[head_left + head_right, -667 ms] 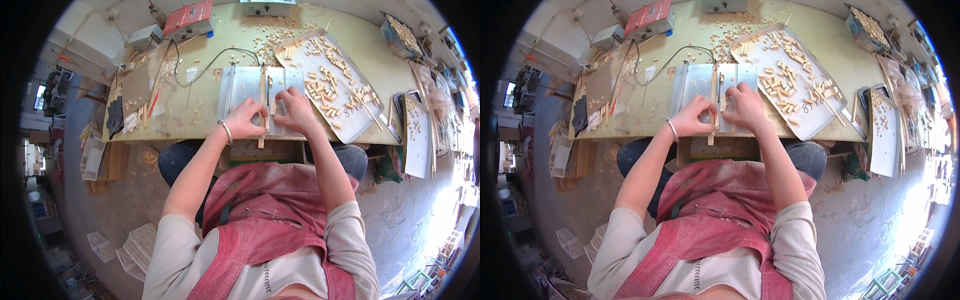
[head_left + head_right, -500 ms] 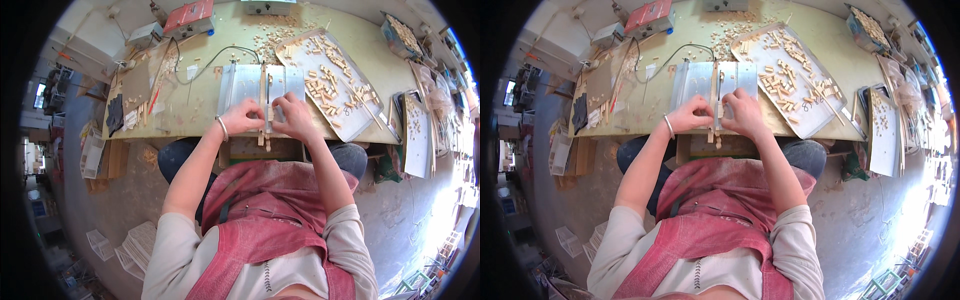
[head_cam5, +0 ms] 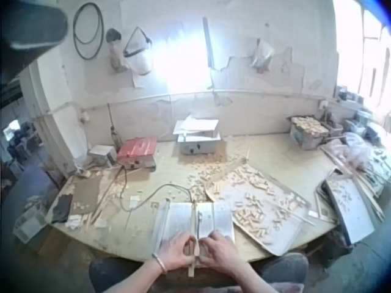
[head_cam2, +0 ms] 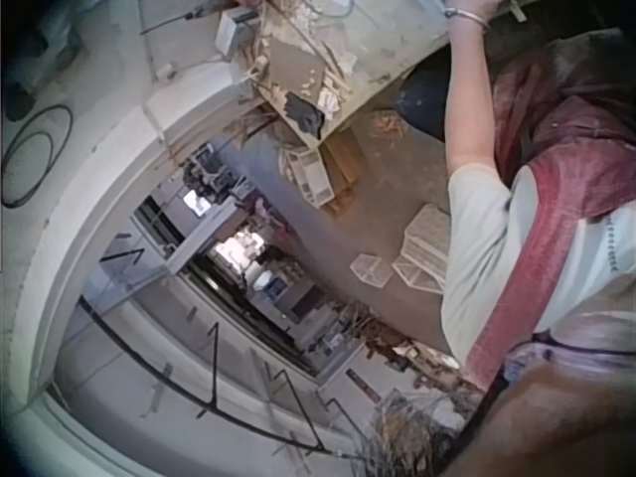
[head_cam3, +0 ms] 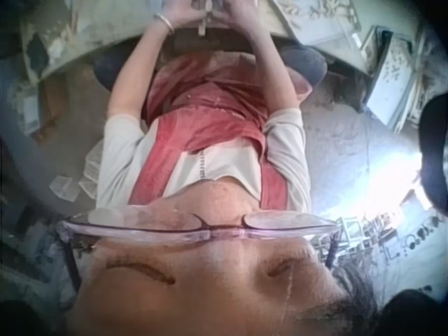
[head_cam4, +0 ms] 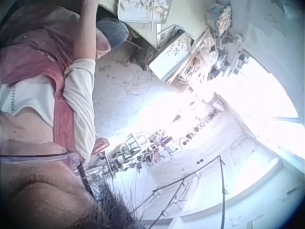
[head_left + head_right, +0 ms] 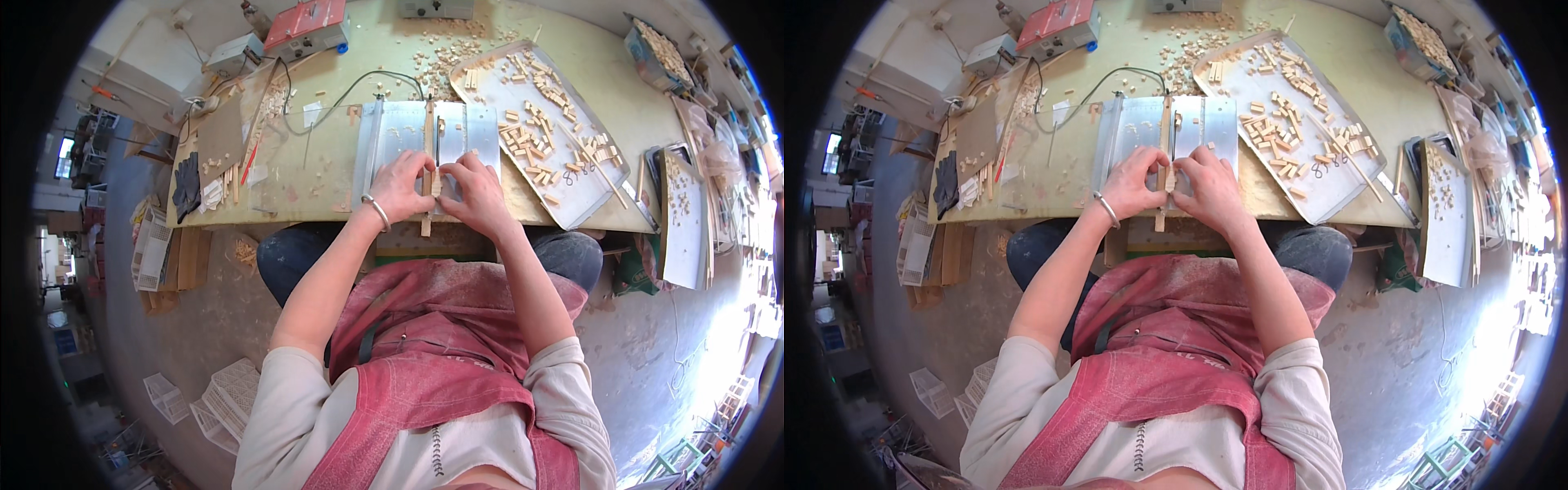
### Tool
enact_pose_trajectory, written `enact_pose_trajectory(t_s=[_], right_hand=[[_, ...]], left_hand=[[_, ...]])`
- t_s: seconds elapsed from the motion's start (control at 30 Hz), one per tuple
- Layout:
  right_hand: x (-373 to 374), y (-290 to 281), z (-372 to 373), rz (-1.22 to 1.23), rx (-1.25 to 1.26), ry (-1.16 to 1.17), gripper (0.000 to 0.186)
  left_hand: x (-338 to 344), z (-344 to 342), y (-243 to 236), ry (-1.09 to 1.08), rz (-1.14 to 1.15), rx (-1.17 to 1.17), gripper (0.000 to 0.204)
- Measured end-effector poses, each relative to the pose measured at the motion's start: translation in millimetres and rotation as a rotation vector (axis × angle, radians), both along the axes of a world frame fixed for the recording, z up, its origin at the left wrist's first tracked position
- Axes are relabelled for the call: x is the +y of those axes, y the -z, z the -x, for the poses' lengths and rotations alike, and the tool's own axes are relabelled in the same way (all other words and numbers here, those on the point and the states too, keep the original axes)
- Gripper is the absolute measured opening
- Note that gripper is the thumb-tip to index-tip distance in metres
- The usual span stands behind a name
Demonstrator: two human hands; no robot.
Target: The person sits at a table saw and repeatedly feeds small wooden blocks through the blade to trim them. The cut pieces are placed on a nearby tray, and the process continues with multiple blocks.
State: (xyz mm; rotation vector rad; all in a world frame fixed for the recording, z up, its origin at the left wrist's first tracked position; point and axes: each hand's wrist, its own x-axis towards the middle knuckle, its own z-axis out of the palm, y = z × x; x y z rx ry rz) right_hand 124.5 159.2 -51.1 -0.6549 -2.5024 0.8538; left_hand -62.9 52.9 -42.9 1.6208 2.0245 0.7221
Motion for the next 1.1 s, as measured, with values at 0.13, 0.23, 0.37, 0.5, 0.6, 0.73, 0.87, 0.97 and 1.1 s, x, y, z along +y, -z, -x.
enact_pose_trajectory(t_s=[0.13, 0.23, 0.37, 0.5, 0.6, 0.73, 0.87, 0.97, 1.1], right_hand=[[2.6, 8.5, -2.5, 0.049, 0.035, 0.042, 0.041], [10.3, 12.4, -2.2, 0.063, 0.048, 0.062, 0.036], [16.8, 9.3, 4.0, 0.077, 0.059, 0.112, 0.023], [27.4, 13.5, 13.0, 0.026, 0.079, 0.094, 0.018], [30.2, 14.4, 15.4, 0.015, 0.044, 0.051, 0.018], [33.3, 15.2, 19.1, -0.011, 0.05, 0.046, 0.016], [37.1, 19.5, 24.2, -0.003, 0.071, 0.069, 0.013], [42.7, 24.5, 29.3, 0.004, 0.077, 0.079, 0.012], [46.2, 22.6, 33.5, 0.001, 0.087, 0.084, 0.01]], left_hand=[[5.7, 1.2, 2.5, -0.01, -0.015, 0.01, 0.051], [9.8, 4.8, 7.4, -0.023, -0.078, 0.009, 0.049], [17.5, 9.9, 9.9, -0.039, -0.086, -0.01, 0.047], [20.2, 9.4, 4.0, -0.053, -0.083, -0.049, 0.046], [22.2, 11.6, 10.5, -0.049, -0.117, -0.038, 0.046], [25.3, 13.9, 11.5, -0.041, -0.142, -0.035, 0.046], [27.9, 15.7, 9.4, -0.044, -0.136, -0.034, 0.045], [31.8, 19.3, 10.1, -0.042, -0.142, -0.028, 0.046], [36.3, 22.9, 14.0, -0.041, -0.156, -0.034, 0.047]])
